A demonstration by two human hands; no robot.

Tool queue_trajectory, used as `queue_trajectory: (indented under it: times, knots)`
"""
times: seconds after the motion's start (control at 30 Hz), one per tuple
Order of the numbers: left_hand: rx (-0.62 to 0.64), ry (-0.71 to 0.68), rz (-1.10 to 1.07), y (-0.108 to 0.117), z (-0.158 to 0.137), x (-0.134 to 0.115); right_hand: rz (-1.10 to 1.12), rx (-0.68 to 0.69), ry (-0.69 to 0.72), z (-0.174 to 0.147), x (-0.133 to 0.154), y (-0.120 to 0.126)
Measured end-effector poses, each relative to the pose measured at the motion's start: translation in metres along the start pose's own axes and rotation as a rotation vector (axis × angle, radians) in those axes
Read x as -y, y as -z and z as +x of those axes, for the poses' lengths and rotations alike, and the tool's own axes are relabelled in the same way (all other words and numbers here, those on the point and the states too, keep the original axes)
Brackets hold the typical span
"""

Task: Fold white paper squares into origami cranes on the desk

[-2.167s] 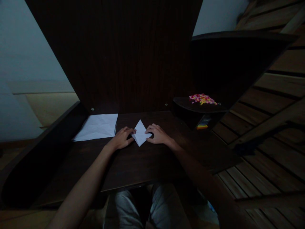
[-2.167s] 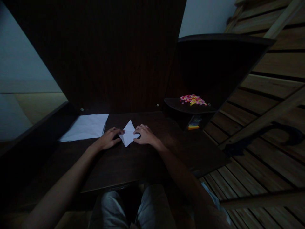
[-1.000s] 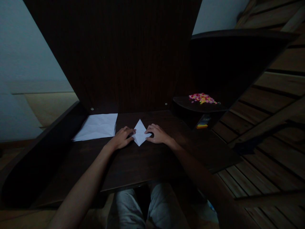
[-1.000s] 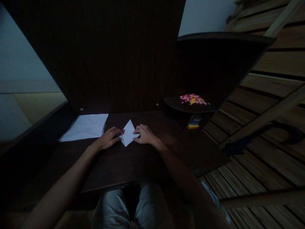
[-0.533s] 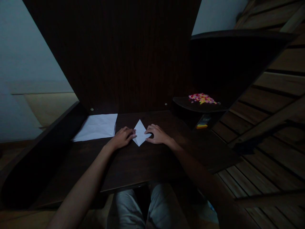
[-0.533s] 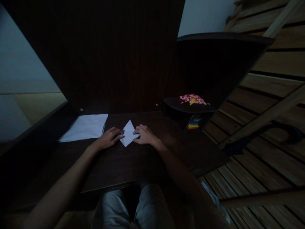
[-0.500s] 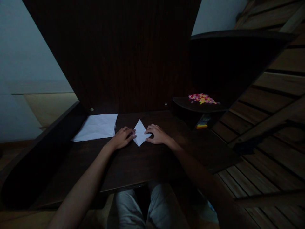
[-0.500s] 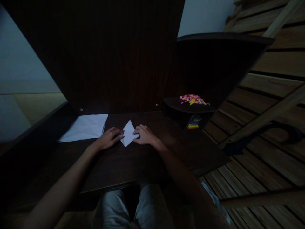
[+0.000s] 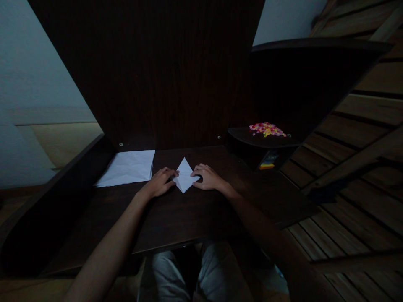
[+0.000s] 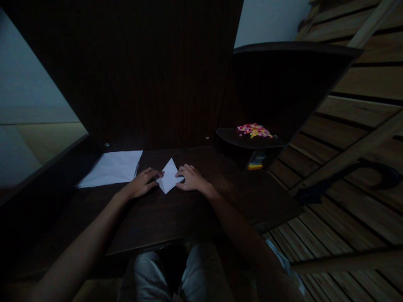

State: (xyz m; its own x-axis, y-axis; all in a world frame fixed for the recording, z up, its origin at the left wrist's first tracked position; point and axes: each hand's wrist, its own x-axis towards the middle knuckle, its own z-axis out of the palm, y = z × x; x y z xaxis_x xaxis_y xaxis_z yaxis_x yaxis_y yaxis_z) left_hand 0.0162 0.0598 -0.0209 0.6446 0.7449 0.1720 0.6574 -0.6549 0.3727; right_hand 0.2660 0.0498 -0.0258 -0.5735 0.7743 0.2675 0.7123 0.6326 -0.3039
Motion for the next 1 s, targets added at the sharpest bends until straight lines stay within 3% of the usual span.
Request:
queue_trajectory:
  times: [0.7,1.0]
  knots:
    - [-0.113,-0.011,0.073,-0.011,0.004,0.004,0.009,-0.010,-0.008,0.001,0.000,-0.001]
    - [-0.203,0.057,-0.061,-0.014,0.005,-0.002,0.043,-0.113,-0.106,0.006,0.003,-0.010]
